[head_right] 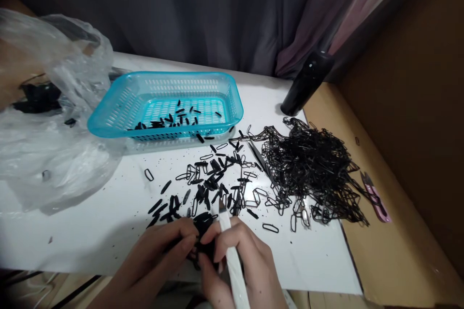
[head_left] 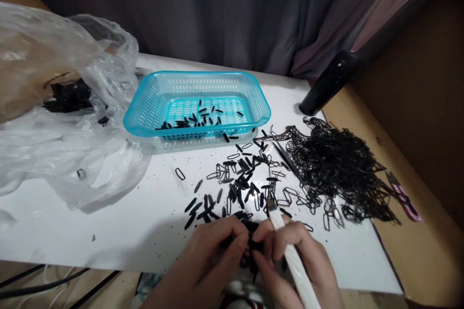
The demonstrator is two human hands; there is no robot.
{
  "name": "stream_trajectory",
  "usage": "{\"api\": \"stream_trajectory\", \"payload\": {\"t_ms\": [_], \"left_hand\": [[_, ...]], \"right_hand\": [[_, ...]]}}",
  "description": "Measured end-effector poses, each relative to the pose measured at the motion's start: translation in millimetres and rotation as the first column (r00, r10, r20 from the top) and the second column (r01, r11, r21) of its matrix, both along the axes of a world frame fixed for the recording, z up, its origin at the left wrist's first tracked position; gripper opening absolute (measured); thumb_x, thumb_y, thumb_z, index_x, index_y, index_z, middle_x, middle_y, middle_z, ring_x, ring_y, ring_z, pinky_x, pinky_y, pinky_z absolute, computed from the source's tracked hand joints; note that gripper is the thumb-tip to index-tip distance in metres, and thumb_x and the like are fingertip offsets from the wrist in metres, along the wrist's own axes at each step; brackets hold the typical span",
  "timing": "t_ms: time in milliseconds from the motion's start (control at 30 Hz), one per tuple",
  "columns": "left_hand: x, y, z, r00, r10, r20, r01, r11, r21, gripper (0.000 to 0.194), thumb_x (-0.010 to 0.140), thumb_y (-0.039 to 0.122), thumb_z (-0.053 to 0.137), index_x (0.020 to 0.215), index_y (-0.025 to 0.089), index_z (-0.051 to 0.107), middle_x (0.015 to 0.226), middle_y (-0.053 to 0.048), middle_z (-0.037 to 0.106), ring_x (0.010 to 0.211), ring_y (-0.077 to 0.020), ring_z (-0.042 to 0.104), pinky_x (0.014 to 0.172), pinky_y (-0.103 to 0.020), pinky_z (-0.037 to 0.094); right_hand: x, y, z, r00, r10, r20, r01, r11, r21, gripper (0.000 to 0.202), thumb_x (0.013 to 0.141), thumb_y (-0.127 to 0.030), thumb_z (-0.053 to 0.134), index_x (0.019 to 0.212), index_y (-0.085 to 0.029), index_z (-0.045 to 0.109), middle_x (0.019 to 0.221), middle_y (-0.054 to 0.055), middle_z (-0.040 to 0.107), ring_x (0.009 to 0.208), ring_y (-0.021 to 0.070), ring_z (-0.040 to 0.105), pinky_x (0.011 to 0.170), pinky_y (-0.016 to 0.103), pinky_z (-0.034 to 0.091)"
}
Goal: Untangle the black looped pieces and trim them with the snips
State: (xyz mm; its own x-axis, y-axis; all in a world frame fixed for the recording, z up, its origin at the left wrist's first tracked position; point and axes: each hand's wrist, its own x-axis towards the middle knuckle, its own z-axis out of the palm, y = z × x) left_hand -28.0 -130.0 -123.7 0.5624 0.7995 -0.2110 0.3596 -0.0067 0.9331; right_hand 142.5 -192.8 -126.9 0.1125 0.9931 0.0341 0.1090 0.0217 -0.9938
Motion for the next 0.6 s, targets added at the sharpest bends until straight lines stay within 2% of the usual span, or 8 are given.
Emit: {"api": "stream_trajectory", "payload": {"t_ms": [167, 233, 300, 400, 467, 533, 600], "left_hand": [[2.4, 1.7, 5.6, 0.998, -0.045, 0.038, 0.041, 0.996, 0.083, 0.022, 0.098, 0.031, 0.048, 0.08, 0.023, 0.057, 0.076, 0.001, 0.062, 0.07, -0.0153, 0.057, 0.064, -0.024, 0.042], [4.4, 0.3, 6.3, 0.998, -0.029, 0.061, 0.024, 0.997, 0.075, 0.024, 0.098, 0.031, 0.049, 0.076, 0.022, 0.055, 0.074, 0.001, 0.06, 0.067, -0.0147, 0.055, 0.064, -0.025, 0.042], [7.0, -2.2, 6.1, 0.996, 0.016, 0.093, -0.018, 1.0, 0.019, 0.028, 0.098, 0.036, 0.049, 0.075, 0.021, 0.055, 0.073, 0.0, 0.06, 0.065, -0.0148, 0.054, 0.062, -0.025, 0.041], [11.6, -5.8, 4.9, 0.97, 0.089, 0.226, -0.052, 0.985, -0.164, 0.035, 0.098, 0.048, 0.047, 0.075, 0.021, 0.054, 0.069, 0.0, 0.06, 0.063, -0.0157, 0.056, 0.06, -0.026, 0.042], [14.5, -7.2, 3.4, 0.938, 0.121, 0.325, -0.03, 0.962, -0.272, 0.039, 0.098, 0.052, 0.046, 0.074, 0.021, 0.052, 0.066, -0.001, 0.061, 0.062, -0.0162, 0.057, 0.06, -0.026, 0.043], [16.3, -7.7, 1.1, 0.924, 0.141, 0.357, -0.034, 0.957, -0.289, 0.04, 0.098, 0.053, 0.045, 0.074, 0.021, 0.052, 0.065, -0.001, 0.062, 0.063, -0.0166, 0.057, 0.062, -0.027, 0.044], [16.7, -7.2, -1.9, 0.927, 0.147, 0.344, -0.066, 0.97, -0.235, 0.04, 0.098, 0.052, 0.047, 0.073, 0.021, 0.053, 0.066, -0.001, 0.061, 0.063, -0.0165, 0.055, 0.062, -0.027, 0.043]], "right_hand": [[4.0, 1.8, 7.7, 0.994, 0.064, -0.09, -0.079, 0.981, -0.178, 0.019, 0.094, -0.022, 0.06, 0.084, -0.026, 0.044, 0.092, 0.001, 0.062, 0.079, 0.0149, 0.059, 0.071, 0.024, 0.048], [2.4, 3.5, 8.7, 0.989, 0.042, -0.139, -0.069, 0.978, -0.197, 0.019, 0.095, -0.025, 0.06, 0.084, -0.025, 0.045, 0.088, 0.0, 0.06, 0.076, 0.0142, 0.056, 0.068, 0.023, 0.046], [-3.0, 6.0, 7.3, 0.962, 0.019, -0.273, -0.066, 0.984, -0.164, 0.021, 0.094, -0.028, 0.061, 0.082, -0.025, 0.044, 0.083, -0.001, 0.056, 0.069, 0.0122, 0.051, 0.061, 0.021, 0.043], [-15.9, 10.9, 3.3, 0.833, -0.005, -0.554, -0.059, 0.994, -0.097, 0.029, 0.091, -0.034, 0.065, 0.08, -0.025, 0.04, 0.078, -0.005, 0.051, 0.052, 0.0068, 0.04, 0.046, 0.018, 0.032], [-24.0, 13.7, 1.4, 0.745, -0.074, -0.663, -0.008, 0.993, -0.12, 0.035, 0.088, -0.038, 0.069, 0.08, -0.025, 0.038, 0.078, -0.005, 0.052, 0.045, 0.0048, 0.036, 0.041, 0.018, 0.026], [-29.2, 14.9, -0.4, 0.683, -0.174, -0.709, 0.054, 0.981, -0.189, 0.039, 0.081, -0.04, 0.076, 0.08, -0.026, 0.04, 0.075, -0.005, 0.054, 0.043, 0.0054, 0.037, 0.038, 0.019, 0.027], [-31.6, 14.0, -3.8, 0.622, -0.276, -0.733, 0.063, 0.951, -0.304, 0.04, 0.074, -0.04, 0.083, 0.082, -0.026, 0.047, 0.071, -0.004, 0.057, 0.043, 0.0072, 0.042, 0.037, 0.019, 0.032]]}}
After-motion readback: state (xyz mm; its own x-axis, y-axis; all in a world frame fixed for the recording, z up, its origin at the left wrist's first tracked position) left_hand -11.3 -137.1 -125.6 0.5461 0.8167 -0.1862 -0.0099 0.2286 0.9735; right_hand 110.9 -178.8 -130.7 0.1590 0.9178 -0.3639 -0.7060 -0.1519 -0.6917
